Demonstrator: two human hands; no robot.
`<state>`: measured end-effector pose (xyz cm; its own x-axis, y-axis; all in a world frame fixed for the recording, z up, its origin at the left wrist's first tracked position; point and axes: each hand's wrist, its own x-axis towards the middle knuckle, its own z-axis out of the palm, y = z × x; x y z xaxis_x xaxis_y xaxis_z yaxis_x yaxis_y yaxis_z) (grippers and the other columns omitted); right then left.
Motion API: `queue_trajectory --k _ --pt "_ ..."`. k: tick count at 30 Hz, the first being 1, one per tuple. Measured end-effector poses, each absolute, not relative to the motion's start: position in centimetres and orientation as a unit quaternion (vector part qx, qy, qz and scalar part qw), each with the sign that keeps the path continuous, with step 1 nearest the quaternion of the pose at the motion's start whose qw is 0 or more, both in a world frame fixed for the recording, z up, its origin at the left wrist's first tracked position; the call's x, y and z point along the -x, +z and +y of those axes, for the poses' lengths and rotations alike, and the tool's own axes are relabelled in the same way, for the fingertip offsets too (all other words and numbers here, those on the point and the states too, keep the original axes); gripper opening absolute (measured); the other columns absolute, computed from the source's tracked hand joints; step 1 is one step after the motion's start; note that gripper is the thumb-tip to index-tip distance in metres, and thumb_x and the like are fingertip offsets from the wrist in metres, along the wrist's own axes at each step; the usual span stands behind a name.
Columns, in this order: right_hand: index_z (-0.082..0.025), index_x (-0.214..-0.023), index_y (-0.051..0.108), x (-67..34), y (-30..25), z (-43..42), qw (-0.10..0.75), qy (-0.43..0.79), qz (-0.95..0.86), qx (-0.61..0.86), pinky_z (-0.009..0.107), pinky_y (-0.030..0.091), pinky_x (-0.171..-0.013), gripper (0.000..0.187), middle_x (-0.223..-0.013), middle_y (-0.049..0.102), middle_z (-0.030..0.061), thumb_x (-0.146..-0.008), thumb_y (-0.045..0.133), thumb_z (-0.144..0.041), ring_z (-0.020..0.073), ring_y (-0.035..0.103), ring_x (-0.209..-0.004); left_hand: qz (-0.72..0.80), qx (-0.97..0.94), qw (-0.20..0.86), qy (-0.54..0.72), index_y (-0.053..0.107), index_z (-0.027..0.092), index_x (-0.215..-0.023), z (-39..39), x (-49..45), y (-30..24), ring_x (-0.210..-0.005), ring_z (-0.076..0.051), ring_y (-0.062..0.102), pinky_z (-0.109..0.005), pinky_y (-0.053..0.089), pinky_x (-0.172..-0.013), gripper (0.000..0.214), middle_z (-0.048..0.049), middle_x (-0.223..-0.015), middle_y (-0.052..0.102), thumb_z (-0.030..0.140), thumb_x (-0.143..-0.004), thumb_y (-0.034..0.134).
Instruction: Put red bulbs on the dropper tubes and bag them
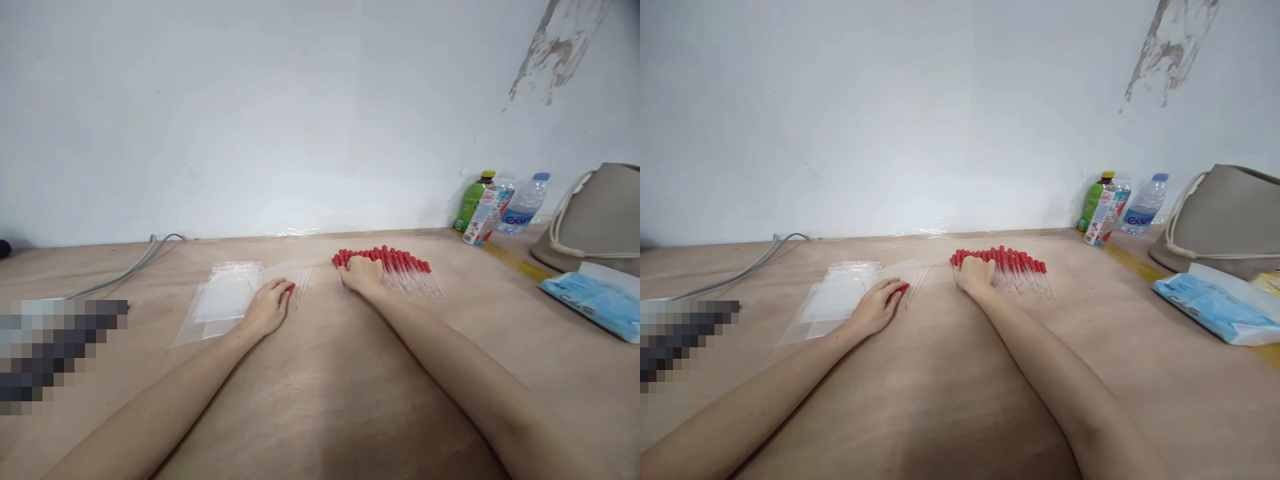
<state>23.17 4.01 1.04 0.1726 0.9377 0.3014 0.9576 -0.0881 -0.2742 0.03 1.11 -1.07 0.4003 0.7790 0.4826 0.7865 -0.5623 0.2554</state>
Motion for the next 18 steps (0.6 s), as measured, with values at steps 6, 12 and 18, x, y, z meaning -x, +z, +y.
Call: queue_trajectory --k 6,12,18 --pt "-0.017 -0.074 0.059 -21.9 1.0 3.2 0.209 -0.049 -0.676 0.705 0.037 0.023 -0.077 0.029 -0.07 0.063 0.0069 -0.08 0.039 -0.037 0.0199 0.056 -0.071 -0.462 0.831 0.005 -0.309 0.055 0.018 -0.101 1.0 -0.2 -0.9 -0.091 -0.02 0.052 -0.033 0.044 -0.081 0.025 -0.0067 -0.097 0.053 0.023 -0.082 0.039" --pt "-0.017 -0.076 0.058 -18.3 0.5 2.9 0.235 -0.05 -0.717 0.655 0.04 0.022 -0.079 0.033 -0.075 0.064 0.0075 -0.08 0.038 -0.043 0.0204 0.056 -0.073 -0.459 0.83 0.019 -0.315 0.054 0.019 -0.102 0.9 -0.3 -1.1 -0.088 -0.019 0.052 -0.032 0.044 -0.08 0.025 -0.0062 -0.096 0.05 0.021 -0.082 0.04" --pt "-0.014 -0.083 0.062 -15.8 0.8 3.5 0.204 0.007 -0.689 0.696 0.04 0.025 -0.079 0.035 -0.086 0.064 0.0141 -0.078 0.041 -0.041 0.0256 0.055 -0.088 -0.469 0.82 0.04 -0.326 0.054 0.017 -0.103 0.9 -0.2 -1.0 -0.086 -0.019 0.05 -0.032 0.044 -0.078 0.025 -0.0066 -0.092 0.047 0.022 -0.081 0.043"
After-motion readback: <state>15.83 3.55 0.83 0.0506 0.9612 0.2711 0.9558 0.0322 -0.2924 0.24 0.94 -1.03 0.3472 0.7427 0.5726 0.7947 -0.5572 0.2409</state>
